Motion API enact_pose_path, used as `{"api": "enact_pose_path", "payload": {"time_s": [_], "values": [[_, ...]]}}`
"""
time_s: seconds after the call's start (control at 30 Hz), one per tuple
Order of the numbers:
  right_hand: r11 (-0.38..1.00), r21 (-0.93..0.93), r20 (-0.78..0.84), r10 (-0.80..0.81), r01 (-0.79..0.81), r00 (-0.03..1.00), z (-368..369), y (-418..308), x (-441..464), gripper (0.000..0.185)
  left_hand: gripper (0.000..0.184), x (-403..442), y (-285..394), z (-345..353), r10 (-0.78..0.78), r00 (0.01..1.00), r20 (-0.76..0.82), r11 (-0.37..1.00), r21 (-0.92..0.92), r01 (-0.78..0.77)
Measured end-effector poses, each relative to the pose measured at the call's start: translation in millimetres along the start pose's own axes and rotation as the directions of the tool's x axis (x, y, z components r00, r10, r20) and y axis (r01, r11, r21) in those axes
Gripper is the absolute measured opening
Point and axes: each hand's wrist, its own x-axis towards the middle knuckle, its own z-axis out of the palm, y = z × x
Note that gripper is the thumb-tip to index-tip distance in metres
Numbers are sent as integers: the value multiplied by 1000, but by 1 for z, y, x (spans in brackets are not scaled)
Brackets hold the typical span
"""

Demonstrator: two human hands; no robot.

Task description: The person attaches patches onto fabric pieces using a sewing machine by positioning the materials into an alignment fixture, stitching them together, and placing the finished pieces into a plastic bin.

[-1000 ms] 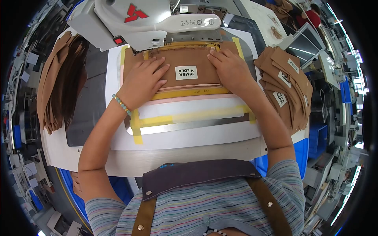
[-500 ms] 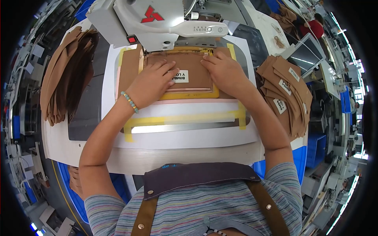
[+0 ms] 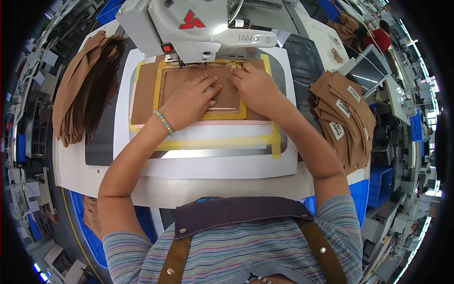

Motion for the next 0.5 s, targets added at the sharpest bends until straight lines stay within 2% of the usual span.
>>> {"api": "enact_pose_path", "payload": {"time_s": [0.23,0.33,0.43,0.5], "values": [[999,-36,-6,10,-10,1000,7,-21,18,32,43,-5,-5,-1,-14,1000,-22,1000,9,14],[999,-38,-85,-17,13,996,16,-24,24,20,43,-9,-9,-1,-24,999,-34,1000,2,24],[999,36,-36,7,-6,999,12,-29,28,32,42,-12,-11,-5,-32,998,-46,999,-5,32],[999,43,-95,-23,27,995,17,-31,28,32,42,-13,-13,-6,-34,998,-47,999,-8,34]]}}
